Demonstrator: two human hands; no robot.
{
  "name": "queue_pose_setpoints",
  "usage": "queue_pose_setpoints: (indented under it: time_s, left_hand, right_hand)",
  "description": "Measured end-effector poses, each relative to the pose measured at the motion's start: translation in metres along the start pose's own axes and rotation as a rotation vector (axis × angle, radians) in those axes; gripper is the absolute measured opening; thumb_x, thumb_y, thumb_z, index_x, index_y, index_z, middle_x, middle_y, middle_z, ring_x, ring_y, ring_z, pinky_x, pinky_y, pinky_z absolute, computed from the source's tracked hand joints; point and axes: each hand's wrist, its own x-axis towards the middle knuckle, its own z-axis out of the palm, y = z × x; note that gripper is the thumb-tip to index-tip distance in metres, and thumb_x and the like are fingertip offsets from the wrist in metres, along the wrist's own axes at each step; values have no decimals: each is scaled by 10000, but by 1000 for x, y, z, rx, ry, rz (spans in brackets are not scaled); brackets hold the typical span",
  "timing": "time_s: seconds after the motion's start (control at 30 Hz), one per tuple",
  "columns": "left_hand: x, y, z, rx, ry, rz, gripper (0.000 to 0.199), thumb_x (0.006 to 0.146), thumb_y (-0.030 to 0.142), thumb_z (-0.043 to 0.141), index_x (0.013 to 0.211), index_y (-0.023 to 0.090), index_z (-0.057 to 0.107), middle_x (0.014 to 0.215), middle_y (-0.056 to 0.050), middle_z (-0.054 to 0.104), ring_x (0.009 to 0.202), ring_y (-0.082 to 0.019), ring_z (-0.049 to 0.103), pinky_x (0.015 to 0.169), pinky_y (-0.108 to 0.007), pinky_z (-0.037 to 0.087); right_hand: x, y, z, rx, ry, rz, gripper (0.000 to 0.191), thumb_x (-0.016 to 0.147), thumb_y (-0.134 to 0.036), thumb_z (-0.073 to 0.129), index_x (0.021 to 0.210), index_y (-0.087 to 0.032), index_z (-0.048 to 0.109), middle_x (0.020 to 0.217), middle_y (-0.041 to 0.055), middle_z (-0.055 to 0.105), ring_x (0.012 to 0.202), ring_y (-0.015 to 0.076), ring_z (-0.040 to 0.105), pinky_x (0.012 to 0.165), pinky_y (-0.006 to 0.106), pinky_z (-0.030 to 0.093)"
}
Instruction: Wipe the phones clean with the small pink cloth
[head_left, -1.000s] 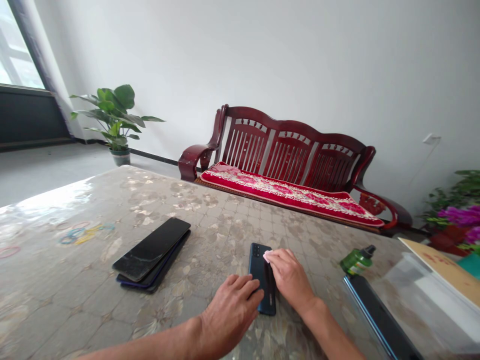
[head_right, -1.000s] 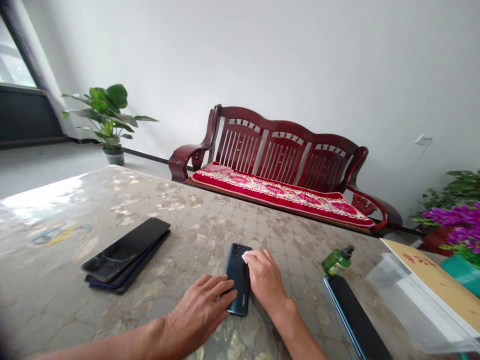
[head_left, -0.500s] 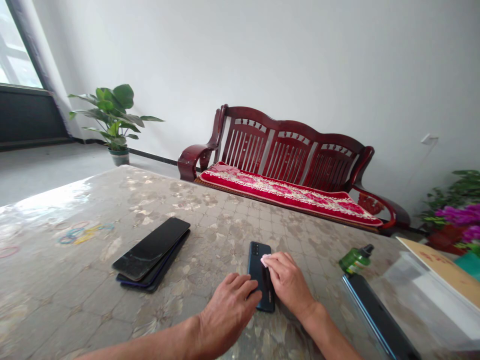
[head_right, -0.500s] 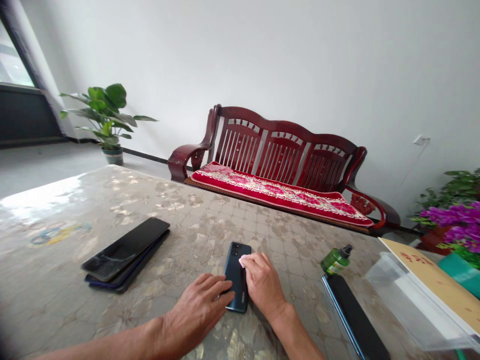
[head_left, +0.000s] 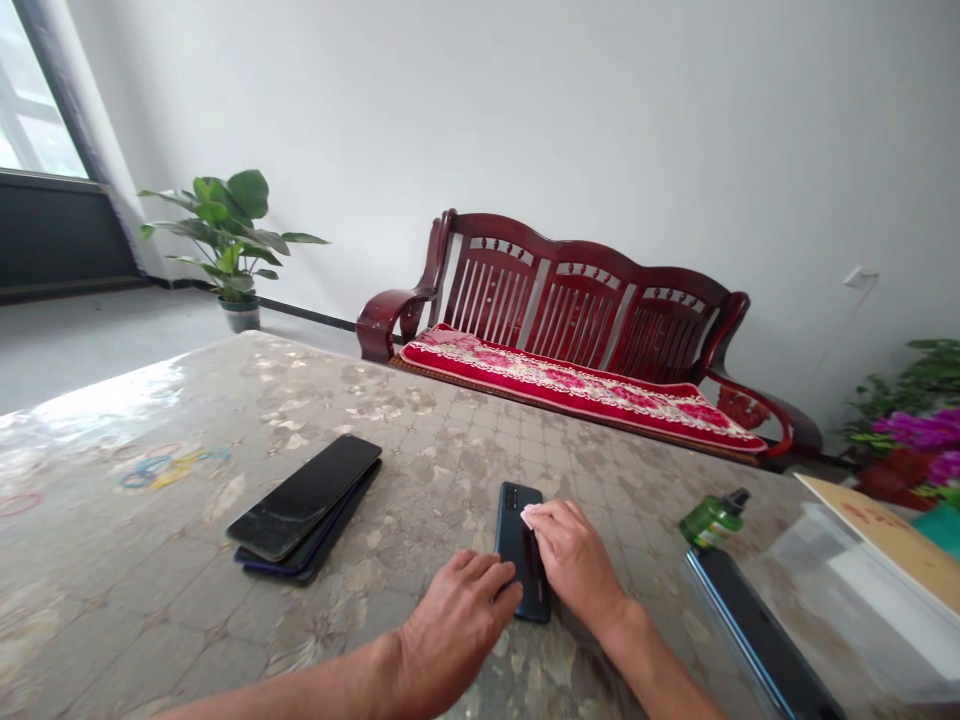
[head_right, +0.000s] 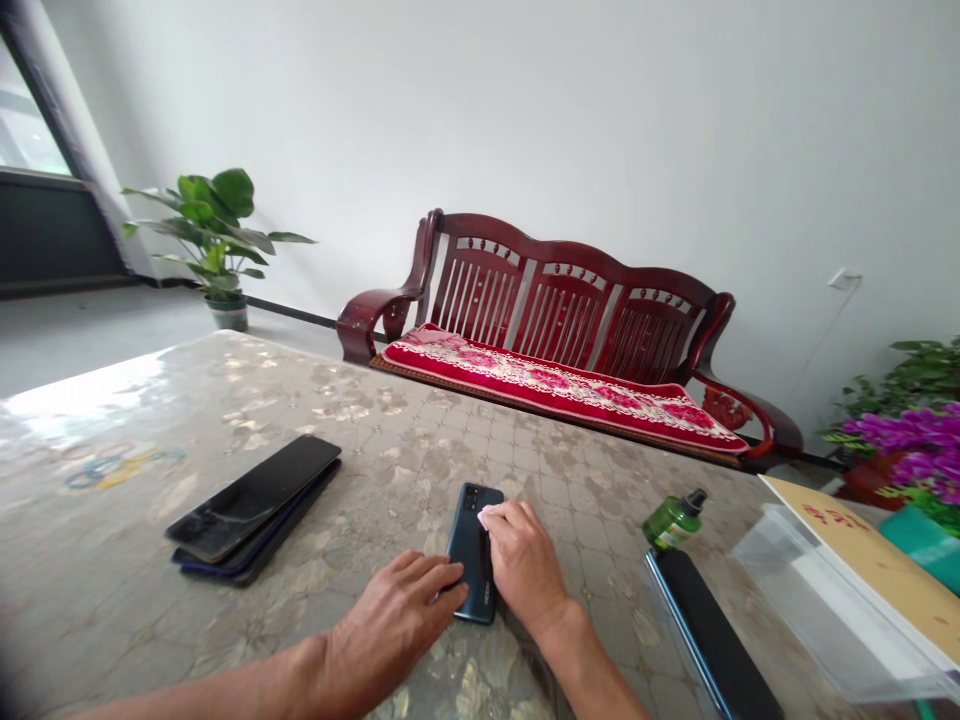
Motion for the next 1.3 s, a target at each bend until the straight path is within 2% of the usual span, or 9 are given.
queue_pose_setpoints:
  time_s: [0.2, 0.43, 0.63, 0.83, 1.0, 1.2, 1.3]
  left_hand:
    - [1, 0, 4, 5, -15, -17, 177, 942, 184, 580, 1118, 195, 600, 1103, -88, 655, 1031, -251, 600, 874, -365, 455]
    - [0, -1, 2, 16, -42, 12, 209, 944, 195, 572, 1153, 186, 584, 1142, -105, 638, 1050, -248, 585, 885, -365, 446]
    - [3, 0, 1, 14, -45, 1, 163, 946, 186, 574, 1108, 178, 587, 1053, -79, 651, 979, -246, 597, 834, -366, 458]
    - [1, 0, 1, 20, -47, 12, 183, 949, 193, 564, 1131, 177, 582, 1102, -99, 637, 1020, -246, 584, 875, -366, 444]
    - [2, -1, 3, 6, -59, 7, 152, 952, 195, 556, 1100, 179, 586, 1046, -83, 640, 979, -239, 588, 849, -358, 447]
    - [2, -1, -1, 8, -63, 4, 173, 949, 186, 558, 1121, 178, 574, 1079, -83, 637, 1003, -240, 584, 848, -360, 441]
    - [2, -1, -1, 6, -72, 1, 149, 950, 194, 562, 1098, 179, 570, 1068, -63, 639, 980, -238, 587, 815, -368, 445]
  right_hand:
    - [-1, -13, -6, 59, -122, -98, 359, 892, -7, 472, 1069, -239, 681, 989, 54, 674, 950, 204, 598, 853, 359, 538]
    - [10, -5, 10, 0, 5, -18, 356, 877, 8, 484, 1047, -226, 691, 980, 57, 671, 960, 205, 603, 857, 352, 534]
    - [11, -15, 4, 70, -126, -111, 330, 877, 3, 493, 1002, -233, 686, 945, 41, 667, 911, 196, 587, 835, 342, 521]
    - [21, -10, 11, 41, -36, -33, 296, 898, -11, 494, 985, -214, 692, 934, 56, 664, 920, 201, 580, 840, 347, 513]
    - [26, -16, 11, 82, -123, -132, 303, 873, 1, 524, 959, -235, 693, 929, 29, 677, 907, 186, 583, 837, 321, 503]
    - [27, -14, 12, 50, -87, -104, 330, 860, 17, 511, 1013, -222, 681, 976, 51, 673, 944, 206, 579, 849, 343, 501]
    - [23, -12, 7, 91, -130, -152, 351, 843, 29, 487, 987, -225, 682, 955, 39, 676, 921, 193, 577, 834, 331, 497]
